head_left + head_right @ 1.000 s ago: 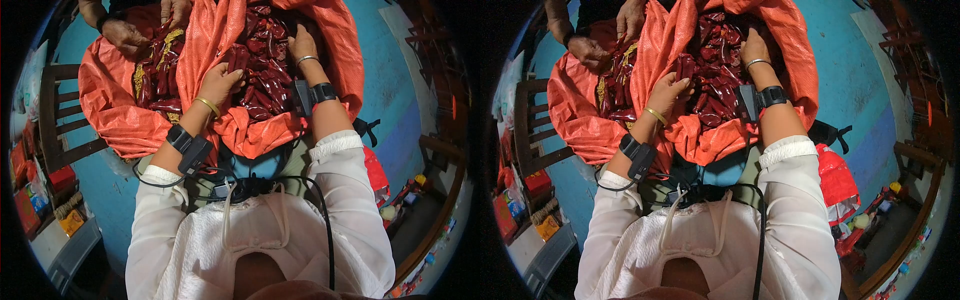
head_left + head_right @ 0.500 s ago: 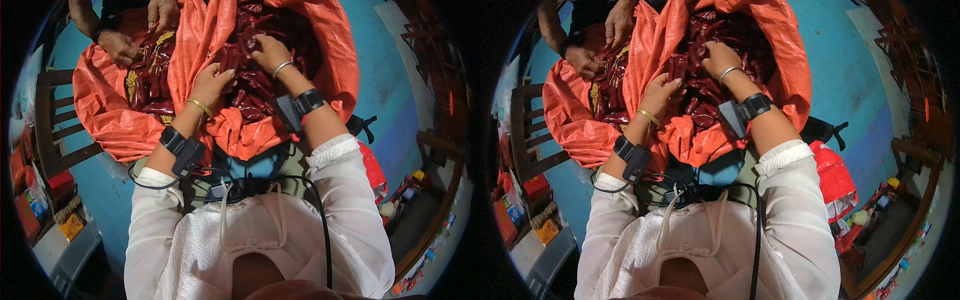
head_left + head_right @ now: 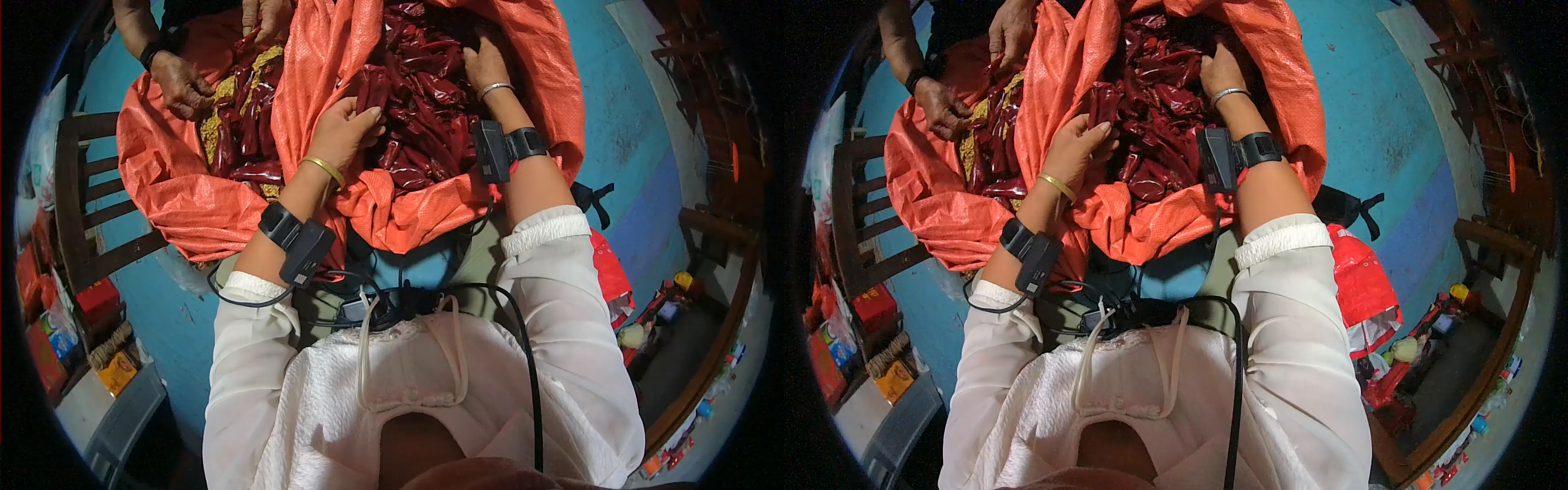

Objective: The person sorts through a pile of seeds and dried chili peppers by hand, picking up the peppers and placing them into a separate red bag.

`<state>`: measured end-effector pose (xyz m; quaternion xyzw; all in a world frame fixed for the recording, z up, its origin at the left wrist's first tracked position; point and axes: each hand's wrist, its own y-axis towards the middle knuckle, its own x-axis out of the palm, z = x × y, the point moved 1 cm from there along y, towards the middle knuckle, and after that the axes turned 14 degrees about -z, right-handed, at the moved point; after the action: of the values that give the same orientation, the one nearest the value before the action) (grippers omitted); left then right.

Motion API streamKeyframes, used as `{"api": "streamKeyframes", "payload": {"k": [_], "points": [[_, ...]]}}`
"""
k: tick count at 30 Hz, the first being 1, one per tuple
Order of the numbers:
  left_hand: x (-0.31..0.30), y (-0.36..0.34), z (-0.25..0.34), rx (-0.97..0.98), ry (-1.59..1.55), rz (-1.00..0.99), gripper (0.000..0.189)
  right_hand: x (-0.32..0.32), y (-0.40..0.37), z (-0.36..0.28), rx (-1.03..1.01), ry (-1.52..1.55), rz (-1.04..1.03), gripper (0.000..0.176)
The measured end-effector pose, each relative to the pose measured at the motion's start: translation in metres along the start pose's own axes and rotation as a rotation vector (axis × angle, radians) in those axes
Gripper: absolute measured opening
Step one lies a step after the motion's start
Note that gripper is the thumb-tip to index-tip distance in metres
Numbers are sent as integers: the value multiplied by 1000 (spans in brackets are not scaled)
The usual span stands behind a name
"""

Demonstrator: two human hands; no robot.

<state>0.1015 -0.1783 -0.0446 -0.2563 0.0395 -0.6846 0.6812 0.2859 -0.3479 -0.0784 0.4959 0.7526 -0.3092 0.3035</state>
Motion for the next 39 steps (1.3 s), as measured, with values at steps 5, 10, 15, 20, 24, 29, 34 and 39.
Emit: {"api": "streamKeyframes", "payload": {"k": [5,10,15,20,24,29,34,39], "points": [[-1,2,-2,3,7,0,21,10,9,7,81,-208,-269,38],[-1,1,0,-2,-3,-3,21,3,5,-7,-269,-287,-72,31],[0,1,3,1,-31,7,22,-1,23,8,102,-67,-203,38],[0,1,3,-19,-26,6,21,0,24,9,57,-132,-226,40],[-2,2,-1,-18,-31,-13,21,0,18,4,54,-77,-209,41],[-1,2,0,-1,-31,3,21,9,15,6,-104,-22,-68,37],[1,2,-1,14,-13,15,20,7,20,9,-183,265,-211,27],[3,-3,1,-36,33,-20,21,4,6,7,-88,519,-279,13]]}}
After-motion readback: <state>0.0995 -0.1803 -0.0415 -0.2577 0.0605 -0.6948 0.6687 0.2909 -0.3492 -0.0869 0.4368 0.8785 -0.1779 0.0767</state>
